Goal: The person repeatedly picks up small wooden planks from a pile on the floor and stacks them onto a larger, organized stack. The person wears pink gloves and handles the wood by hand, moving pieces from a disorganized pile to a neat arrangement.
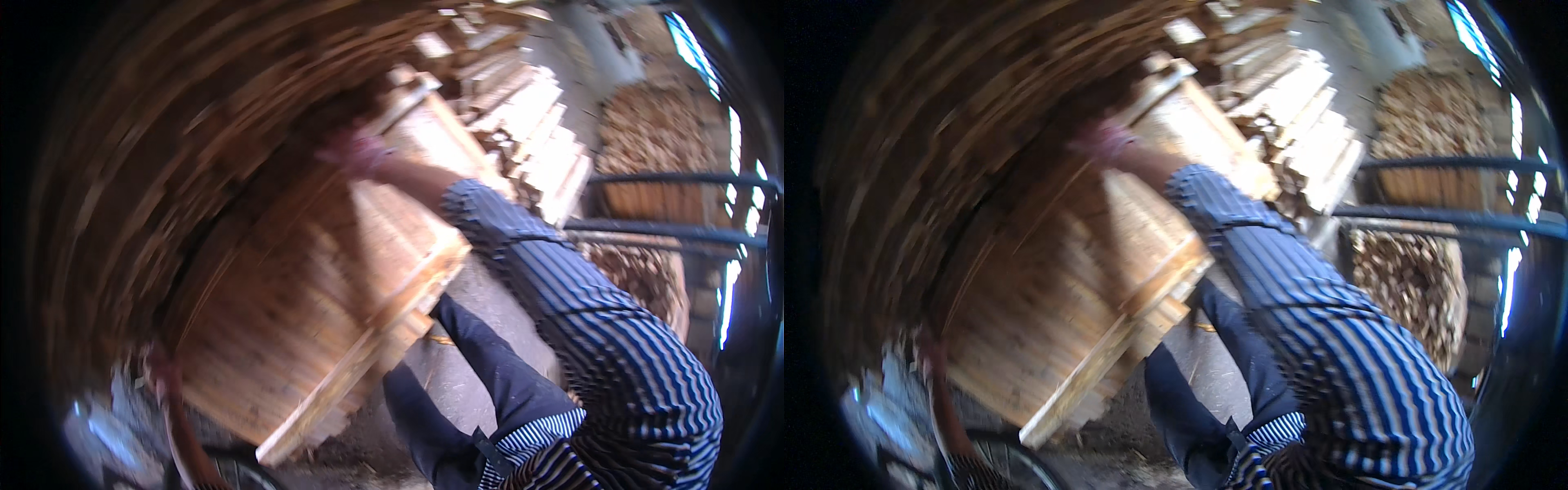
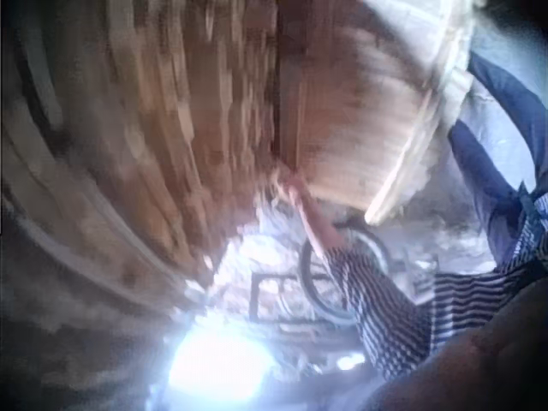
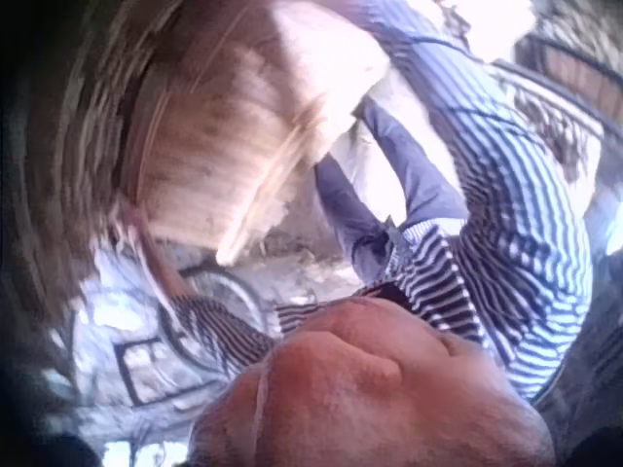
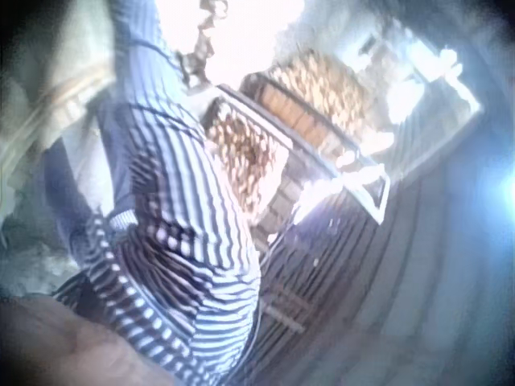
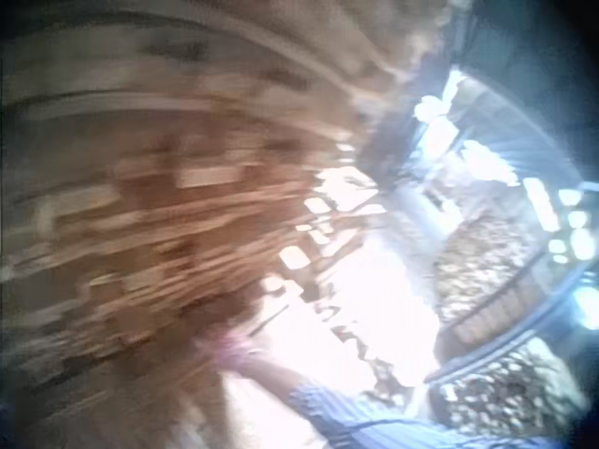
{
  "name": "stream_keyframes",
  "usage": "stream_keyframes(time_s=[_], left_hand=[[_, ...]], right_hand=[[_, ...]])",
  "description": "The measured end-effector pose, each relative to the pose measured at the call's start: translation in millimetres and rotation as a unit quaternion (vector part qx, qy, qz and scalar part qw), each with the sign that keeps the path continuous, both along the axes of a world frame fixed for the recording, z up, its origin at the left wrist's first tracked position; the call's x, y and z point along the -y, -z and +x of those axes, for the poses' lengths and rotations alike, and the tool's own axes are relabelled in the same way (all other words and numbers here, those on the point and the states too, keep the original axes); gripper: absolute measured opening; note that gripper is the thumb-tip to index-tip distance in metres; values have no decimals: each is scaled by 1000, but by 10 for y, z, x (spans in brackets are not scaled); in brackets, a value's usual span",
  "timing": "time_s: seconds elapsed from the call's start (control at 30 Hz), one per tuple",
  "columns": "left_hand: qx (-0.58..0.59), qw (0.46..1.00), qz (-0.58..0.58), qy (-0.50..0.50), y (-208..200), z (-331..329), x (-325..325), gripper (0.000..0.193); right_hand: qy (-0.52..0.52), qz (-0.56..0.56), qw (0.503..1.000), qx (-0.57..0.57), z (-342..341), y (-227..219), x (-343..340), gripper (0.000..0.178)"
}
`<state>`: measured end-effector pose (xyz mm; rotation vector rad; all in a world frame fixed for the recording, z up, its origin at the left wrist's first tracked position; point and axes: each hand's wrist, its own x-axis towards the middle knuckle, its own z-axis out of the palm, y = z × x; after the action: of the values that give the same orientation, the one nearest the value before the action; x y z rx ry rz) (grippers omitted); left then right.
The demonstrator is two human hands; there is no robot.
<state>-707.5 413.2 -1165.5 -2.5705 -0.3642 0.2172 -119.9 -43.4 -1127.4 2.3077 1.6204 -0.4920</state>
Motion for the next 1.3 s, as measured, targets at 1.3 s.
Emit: stream_keyframes(time_s=[1.3], left_hand=[[-88,158,-840,-511,-122,6493,10374,102]], right_hand=[[948,257,184,-33,1175,219,8165,109]])
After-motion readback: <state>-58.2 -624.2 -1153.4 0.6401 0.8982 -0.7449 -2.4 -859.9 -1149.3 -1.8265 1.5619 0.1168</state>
